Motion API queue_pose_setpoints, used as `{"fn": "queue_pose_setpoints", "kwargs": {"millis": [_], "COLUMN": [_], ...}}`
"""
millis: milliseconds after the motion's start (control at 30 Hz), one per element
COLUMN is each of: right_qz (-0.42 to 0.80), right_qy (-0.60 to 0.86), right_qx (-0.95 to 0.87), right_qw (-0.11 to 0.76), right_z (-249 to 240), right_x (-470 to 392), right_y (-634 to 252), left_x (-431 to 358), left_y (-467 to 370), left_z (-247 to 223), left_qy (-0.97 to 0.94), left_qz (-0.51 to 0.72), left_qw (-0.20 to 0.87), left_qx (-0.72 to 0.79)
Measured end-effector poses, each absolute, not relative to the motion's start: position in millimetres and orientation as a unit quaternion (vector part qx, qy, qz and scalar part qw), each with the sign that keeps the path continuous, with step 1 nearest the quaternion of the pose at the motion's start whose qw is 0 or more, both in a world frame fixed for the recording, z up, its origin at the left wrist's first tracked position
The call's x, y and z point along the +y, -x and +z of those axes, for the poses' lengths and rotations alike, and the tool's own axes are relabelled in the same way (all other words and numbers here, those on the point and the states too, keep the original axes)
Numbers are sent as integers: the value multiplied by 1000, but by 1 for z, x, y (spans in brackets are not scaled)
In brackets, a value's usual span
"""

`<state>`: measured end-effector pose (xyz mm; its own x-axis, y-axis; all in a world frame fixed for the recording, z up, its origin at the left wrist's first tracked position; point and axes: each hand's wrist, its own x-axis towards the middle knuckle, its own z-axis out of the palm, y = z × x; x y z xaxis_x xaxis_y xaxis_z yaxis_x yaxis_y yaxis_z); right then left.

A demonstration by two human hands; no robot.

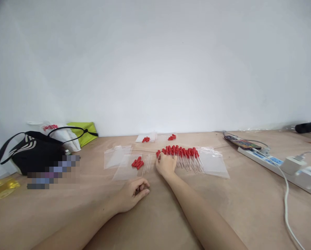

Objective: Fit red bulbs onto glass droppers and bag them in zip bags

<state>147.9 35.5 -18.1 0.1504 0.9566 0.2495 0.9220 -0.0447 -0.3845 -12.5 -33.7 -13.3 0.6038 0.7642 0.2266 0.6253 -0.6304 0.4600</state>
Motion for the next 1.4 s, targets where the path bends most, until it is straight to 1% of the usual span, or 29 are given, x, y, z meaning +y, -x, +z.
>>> {"fn": "queue_pose_setpoints", "kwargs": {"millis": [167, 233, 300, 400, 500, 600, 767, 1000, 1167, 1267, 1367, 1400], "right_qz": [39, 31, 26, 29, 35, 43, 54, 75, 85, 84, 55, 29], "right_qy": [722, 720, 714, 705, 711, 721, 727, 730, 732, 729, 715, 696], "right_qx": [-641, -642, -652, -669, -669, -663, -661, -657, -647, -645, -647, -655], "right_qw": [257, 260, 254, 235, 216, 197, 178, 175, 195, 214, 257, 293], "right_z": [-16, -15, -13, -10, -8, -5, 1, 3, 5, 3, -8, -15], "right_x": [32, 30, 28, 26, 28, 31, 36, 40, 40, 33, 14, 7], "right_y": [-152, -151, -146, -135, -123, -115, -112, -107, -114, -127, -150, -159], "left_x": [-35, -35, -32, -19, 0, 21, 51, 67, 68, 67, 55, 47], "left_y": [12, 11, 11, 14, 21, 30, 39, 38, 40, 41, 35, 31], "left_z": [-15, -17, -19, -22, -20, -15, -5, -5, -7, 0, 7, 8], "left_qy": [-879, -871, -849, -791, -735, -704, -687, -659, -663, -662, -680, -692], "left_qz": [211, 233, 284, 364, 369, 332, 257, 195, 200, 235, 292, 308], "left_qw": [169, 162, 128, 47, 10, 18, 81, 124, 126, 110, 93, 94], "left_qx": [393, 401, 427, 490, 569, 628, 675, 716, 710, 703, 666, 646]}}
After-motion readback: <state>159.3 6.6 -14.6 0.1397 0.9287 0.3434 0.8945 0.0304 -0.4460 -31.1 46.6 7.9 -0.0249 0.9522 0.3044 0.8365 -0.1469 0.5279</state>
